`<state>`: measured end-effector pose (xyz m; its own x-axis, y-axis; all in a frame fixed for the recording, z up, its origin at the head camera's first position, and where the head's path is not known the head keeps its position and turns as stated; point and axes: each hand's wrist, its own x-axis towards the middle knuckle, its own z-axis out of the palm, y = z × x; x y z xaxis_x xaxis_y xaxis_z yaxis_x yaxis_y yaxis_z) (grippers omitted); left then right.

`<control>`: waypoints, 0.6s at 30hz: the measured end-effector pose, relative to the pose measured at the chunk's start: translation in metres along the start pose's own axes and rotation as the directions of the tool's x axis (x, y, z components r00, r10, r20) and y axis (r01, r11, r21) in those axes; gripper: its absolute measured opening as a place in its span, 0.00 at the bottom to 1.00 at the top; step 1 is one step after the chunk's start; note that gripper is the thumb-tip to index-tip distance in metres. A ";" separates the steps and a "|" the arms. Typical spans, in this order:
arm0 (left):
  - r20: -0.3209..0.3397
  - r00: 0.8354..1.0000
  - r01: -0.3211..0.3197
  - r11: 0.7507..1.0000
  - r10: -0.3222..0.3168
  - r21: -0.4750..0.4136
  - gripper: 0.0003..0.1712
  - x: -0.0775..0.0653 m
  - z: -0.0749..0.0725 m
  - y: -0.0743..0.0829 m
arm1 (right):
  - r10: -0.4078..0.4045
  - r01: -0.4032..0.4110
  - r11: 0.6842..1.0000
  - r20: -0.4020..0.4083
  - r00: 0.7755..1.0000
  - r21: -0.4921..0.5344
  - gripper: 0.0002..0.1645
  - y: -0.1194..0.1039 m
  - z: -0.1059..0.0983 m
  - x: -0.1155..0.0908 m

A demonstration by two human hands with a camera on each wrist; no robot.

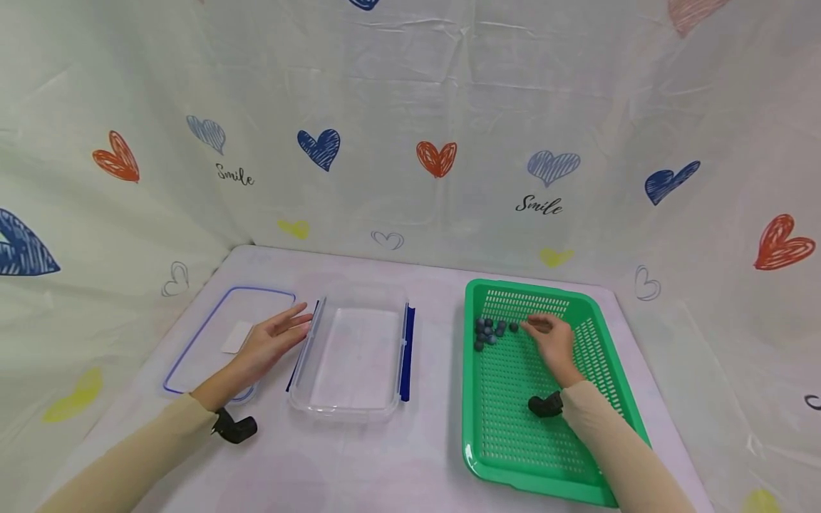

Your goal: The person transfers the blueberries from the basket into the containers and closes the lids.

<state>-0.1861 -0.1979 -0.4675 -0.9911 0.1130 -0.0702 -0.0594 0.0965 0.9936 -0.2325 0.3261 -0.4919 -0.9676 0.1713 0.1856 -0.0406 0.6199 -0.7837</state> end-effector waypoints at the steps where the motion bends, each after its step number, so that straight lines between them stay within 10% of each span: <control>1: 0.003 1.000 -0.005 1.000 0.005 0.002 0.37 0.000 0.000 0.000 | 0.002 -0.002 1.000 0.005 1.000 0.000 0.20 0.000 0.000 0.000; 18: 0.020 1.000 -0.004 1.000 0.003 0.026 0.37 0.002 0.002 0.002 | 0.056 -0.056 0.998 0.007 0.998 0.018 0.21 0.008 0.016 0.002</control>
<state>-0.1885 -0.1957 -0.4657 -0.9887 0.1328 -0.0688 -0.0525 0.1222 0.9911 -0.2384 0.3191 -0.5073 -0.9701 0.2004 0.1370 0.0096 0.5957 -0.8031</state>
